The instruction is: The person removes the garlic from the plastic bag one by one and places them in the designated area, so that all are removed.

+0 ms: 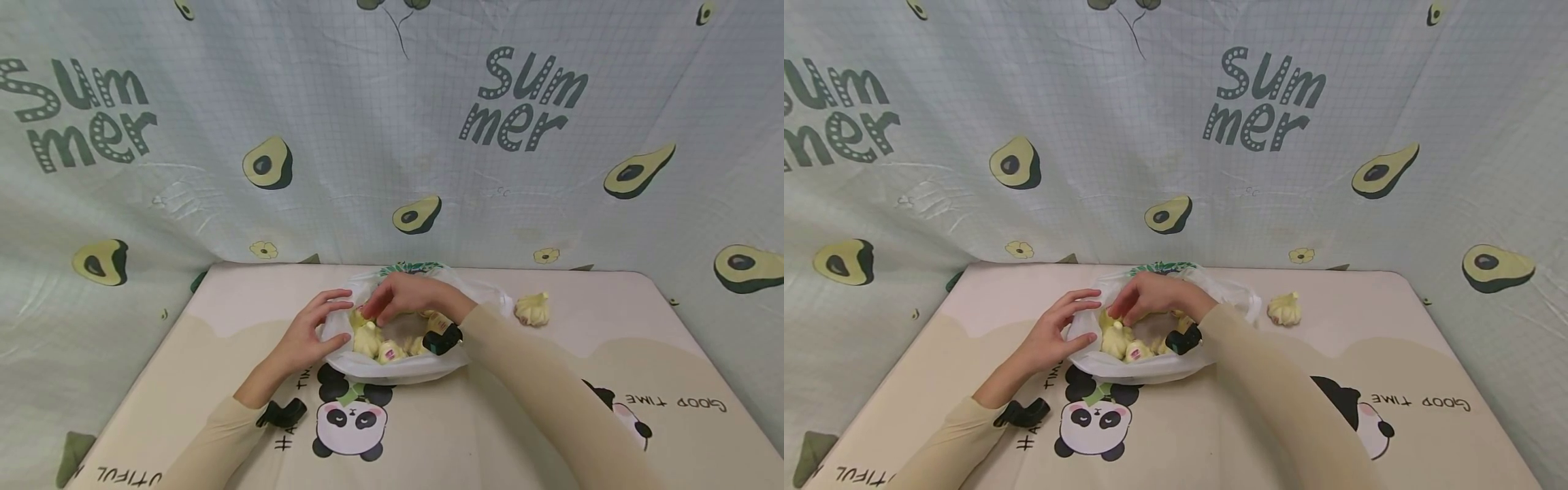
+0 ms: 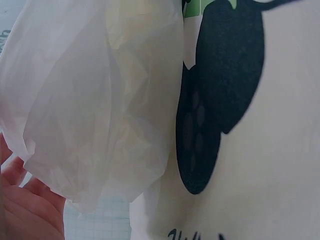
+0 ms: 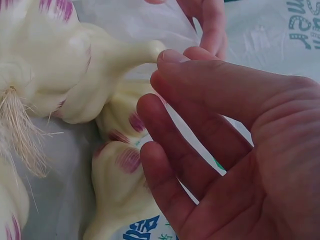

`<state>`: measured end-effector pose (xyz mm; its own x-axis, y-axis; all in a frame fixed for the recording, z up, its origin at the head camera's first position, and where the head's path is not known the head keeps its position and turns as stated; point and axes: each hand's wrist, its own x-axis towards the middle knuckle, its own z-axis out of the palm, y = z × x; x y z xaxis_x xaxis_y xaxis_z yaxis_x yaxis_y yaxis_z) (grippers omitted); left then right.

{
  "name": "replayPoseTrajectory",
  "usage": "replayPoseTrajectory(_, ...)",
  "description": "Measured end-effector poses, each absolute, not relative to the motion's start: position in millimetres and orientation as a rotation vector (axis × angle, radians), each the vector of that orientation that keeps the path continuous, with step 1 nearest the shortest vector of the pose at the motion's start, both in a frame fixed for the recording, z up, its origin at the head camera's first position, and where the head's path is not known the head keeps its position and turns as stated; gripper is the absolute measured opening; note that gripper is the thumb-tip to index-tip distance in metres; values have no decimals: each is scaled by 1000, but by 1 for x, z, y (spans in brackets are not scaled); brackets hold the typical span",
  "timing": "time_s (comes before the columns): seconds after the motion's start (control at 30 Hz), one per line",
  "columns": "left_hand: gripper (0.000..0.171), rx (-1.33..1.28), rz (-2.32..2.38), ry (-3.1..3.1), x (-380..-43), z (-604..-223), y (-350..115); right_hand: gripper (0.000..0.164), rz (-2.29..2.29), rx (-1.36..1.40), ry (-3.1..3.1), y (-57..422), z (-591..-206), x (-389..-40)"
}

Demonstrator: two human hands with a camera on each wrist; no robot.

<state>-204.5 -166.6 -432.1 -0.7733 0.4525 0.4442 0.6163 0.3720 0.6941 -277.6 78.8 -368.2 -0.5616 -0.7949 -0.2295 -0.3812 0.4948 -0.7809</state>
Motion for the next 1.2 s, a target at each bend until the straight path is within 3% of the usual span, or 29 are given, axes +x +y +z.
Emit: replayPoseTrajectory(1.2, 46, -974, -1329, -2448, -204, -433, -165, 22, -1015, -993, 2199, 79, -377, -272)
